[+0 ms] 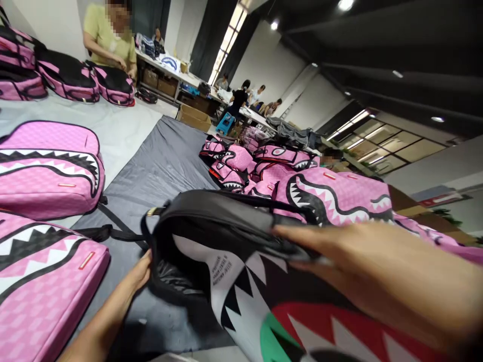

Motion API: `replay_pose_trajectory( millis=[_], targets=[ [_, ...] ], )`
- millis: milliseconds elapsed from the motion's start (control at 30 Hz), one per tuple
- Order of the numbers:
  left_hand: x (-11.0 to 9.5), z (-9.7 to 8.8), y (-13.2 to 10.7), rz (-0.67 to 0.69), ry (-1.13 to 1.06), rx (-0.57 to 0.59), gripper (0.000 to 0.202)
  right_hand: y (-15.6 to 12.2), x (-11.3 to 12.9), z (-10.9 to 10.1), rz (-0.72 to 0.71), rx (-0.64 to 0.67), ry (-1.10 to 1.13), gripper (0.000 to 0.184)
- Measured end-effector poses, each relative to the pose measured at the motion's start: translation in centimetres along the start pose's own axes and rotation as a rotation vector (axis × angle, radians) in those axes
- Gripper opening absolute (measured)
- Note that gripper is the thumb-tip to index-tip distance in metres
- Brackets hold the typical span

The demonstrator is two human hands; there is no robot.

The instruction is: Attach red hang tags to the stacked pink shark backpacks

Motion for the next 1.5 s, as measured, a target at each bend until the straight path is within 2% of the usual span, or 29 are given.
replay_pose_trajectory(
  millis=[67,133,200,233,300,333,400,500,567,600,667,733,800,867,933,1067,1133,1200,1300,1367,1433,1500],
  targets=[
    [0.2,-2.9,-0.9,-0.019,-0.085,-0.178,0.072,4.5,5.7,-2.5,-0.386,-0.014,-0.208,0.035],
    [-0.1,-3.4,-1.4,0.027,-0.141,-0.270,0.076,9.2,9.8,-5.1,-0.560,-0.131,-0.338,0.031],
    [-1.0,-2.2,-0.9,0.114,-0.149,-0.332,0.078,13.7,12.8,-7.1,-0.653,-0.287,-0.361,0.028],
    [-1.7,-1.3,-0.2,0.153,-0.137,-0.344,0.078,15.7,13.7,-7.9,-0.683,-0.364,-0.313,0.033],
    [-3.2,0.9,2.4,0.178,-0.086,-0.338,0.078,19.7,14.1,-8.5,-0.706,-0.458,-0.180,0.045],
    [-4.0,1.7,4.1,0.175,-0.035,-0.340,0.079,21.9,13.3,-8.3,-0.689,-0.466,-0.120,0.051],
    [-5.3,2.4,7.9,0.150,0.168,-0.400,0.082,26.7,10.0,-7.1,-0.590,-0.446,-0.057,0.055],
    [-7.3,2.1,12.7,0.182,0.698,-0.683,0.082,34.6,1.0,-3.8,-0.308,-0.433,0.013,0.048],
    [-8.6,2.6,15.4,0.280,1.015,-0.847,0.080,39.6,-6.1,0.2,-0.062,-0.384,0.106,0.043],
    [-9.0,3.1,16.7,0.331,1.130,-0.893,0.080,41.7,-9.4,3.0,0.071,-0.324,0.161,0.043],
    [-9.3,4.2,19.9,0.369,1.295,-0.913,0.083,45.1,-14.7,9.3,0.302,-0.208,0.252,0.044],
    [-8.9,5.0,23.4,0.331,1.414,-0.892,0.086,47.8,-17.7,15.1,0.421,-0.161,0.287,0.044],
    [-8.4,5.6,26.4,0.303,1.513,-0.890,0.085,50.5,-19.6,19.5,0.486,-0.173,0.282,0.048],
    [-7.9,6.2,28.2,0.354,1.583,-0.940,0.084,53.5,-21.6,22.5,0.549,-0.223,0.246,0.054],
    [-7.6,6.7,28.7,0.449,1.609,-1.011,0.086,56.6,-23.8,24.2,0.616,-0.274,0.189,0.057],
    [-7.5,7.0,28.7,0.496,1.624,-1.022,0.092,62.0,-28.0,25.4,0.654,-0.312,0.088,0.058],
    [-7.6,7.0,28.8,0.477,1.628,-1.007,0.090,63.6,-29.3,25.4,0.649,-0.282,0.093,0.053],
    [-7.6,6.9,28.9,0.470,1.614,-0.983,0.086,64.2,-29.7,25.1,0.624,-0.227,0.098,0.046],
    [-7.3,6.7,28.9,0.486,1.555,-0.943,0.084,63.9,-28.1,23.6,0.519,-0.193,0.035,0.041],
    [-7.2,6.6,28.6,0.510,1.490,-0.939,0.086,63.2,-25.9,21.6,0.422,-0.217,-0.025,0.042],
    [-7.1,6.6,28.3,0.540,1.427,-0.938,0.086,62.6,-23.1,18.6,0.311,-0.260,-0.096,0.041],
    [-7.2,6.5,28.2,0.552,1.390,-0.937,0.088,62.0,-19.8,14.6,0.186,-0.311,-0.181,0.040]
  ],
)
Point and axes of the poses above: each hand's wrist, its own y-axis towards the middle knuckle, its own z-axis out of the palm, x = y × z, the point moved 7 cm from there along y, towards the middle knuckle, and after that the axes turned 14 degrees about y, right-handed, at the moved point
